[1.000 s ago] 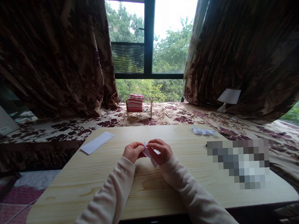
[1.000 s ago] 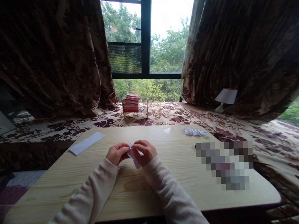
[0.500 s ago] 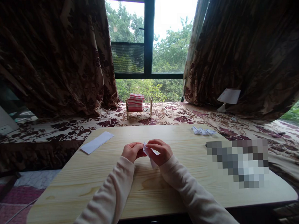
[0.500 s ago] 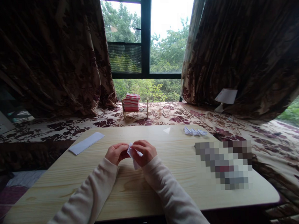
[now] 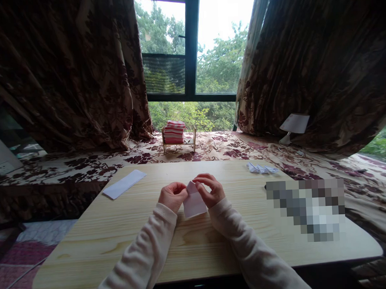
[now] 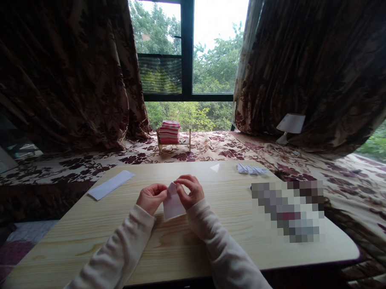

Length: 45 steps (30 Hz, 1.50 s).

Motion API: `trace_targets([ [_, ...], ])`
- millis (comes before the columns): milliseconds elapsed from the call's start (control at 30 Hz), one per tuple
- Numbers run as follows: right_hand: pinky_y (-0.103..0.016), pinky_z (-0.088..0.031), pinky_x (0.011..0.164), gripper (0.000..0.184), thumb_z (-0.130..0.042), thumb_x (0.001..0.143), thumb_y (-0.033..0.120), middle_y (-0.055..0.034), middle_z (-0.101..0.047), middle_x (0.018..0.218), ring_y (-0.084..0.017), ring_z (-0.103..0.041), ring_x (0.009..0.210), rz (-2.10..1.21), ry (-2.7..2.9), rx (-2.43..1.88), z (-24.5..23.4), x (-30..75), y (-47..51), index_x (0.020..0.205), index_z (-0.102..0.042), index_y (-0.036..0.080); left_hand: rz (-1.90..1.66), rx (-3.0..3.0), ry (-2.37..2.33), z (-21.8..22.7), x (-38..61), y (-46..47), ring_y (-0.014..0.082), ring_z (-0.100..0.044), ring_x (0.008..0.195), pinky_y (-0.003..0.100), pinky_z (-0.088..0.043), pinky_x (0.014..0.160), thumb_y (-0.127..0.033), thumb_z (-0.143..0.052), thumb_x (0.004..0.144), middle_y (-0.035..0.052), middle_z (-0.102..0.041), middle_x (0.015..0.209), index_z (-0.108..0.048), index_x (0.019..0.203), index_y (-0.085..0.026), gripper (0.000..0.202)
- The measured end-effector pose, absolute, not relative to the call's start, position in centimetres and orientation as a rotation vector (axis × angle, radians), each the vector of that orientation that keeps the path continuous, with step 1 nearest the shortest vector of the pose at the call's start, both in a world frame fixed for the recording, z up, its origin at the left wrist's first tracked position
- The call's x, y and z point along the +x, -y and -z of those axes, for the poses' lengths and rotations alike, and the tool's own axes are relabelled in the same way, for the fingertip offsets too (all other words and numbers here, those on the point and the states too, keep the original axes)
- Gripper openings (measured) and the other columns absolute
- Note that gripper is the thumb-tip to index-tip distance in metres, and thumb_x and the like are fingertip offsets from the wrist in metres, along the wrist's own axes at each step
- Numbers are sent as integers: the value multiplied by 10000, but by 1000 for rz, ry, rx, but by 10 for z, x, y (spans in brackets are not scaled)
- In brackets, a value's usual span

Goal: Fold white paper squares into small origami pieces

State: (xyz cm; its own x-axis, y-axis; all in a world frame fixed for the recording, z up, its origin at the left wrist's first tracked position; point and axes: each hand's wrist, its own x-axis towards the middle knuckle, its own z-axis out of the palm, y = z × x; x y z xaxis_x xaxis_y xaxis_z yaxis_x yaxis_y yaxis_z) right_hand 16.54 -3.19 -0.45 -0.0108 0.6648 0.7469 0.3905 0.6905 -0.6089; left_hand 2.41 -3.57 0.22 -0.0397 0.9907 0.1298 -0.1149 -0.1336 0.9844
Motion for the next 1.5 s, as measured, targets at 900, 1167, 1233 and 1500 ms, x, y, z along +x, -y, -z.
trace_targets([
  [900,-218,-354,504,261,-624,653,411,21,-541,575,-93,-447,522,-988,1228,-869,22,160,15,647,-581,154,-1452,1722,-1172,-3,31,47,108,-541,601,208,-445,555,-246,-615,643,-18,-566,672,-547,831,-164,216],
  [1167,-223,-349,488,286,-647,608,433,21,-545,549,-91,-434,497,-1010,1154,-894,21,160,14,634,-592,154,-1523,1853,-1234,1,28,44,100,-504,560,227,-444,557,-237,-603,663,-12,-546,647,-527,667,-167,103],
  [1233,-225,-350,488,288,-651,602,436,22,-547,548,-93,-435,495,-1014,1148,-895,21,159,14,634,-593,155,-1532,1875,-1231,2,28,43,100,-503,556,225,-445,552,-232,-601,666,-13,-540,634,-529,654,-165,99],
  [1500,-227,-349,494,268,-644,612,420,20,-552,551,-96,-445,499,-1009,1151,-904,23,160,12,648,-604,157,-1605,1922,-1163,-4,27,46,113,-536,646,215,-461,578,-202,-567,686,20,-554,732,-559,609,-157,90],
])
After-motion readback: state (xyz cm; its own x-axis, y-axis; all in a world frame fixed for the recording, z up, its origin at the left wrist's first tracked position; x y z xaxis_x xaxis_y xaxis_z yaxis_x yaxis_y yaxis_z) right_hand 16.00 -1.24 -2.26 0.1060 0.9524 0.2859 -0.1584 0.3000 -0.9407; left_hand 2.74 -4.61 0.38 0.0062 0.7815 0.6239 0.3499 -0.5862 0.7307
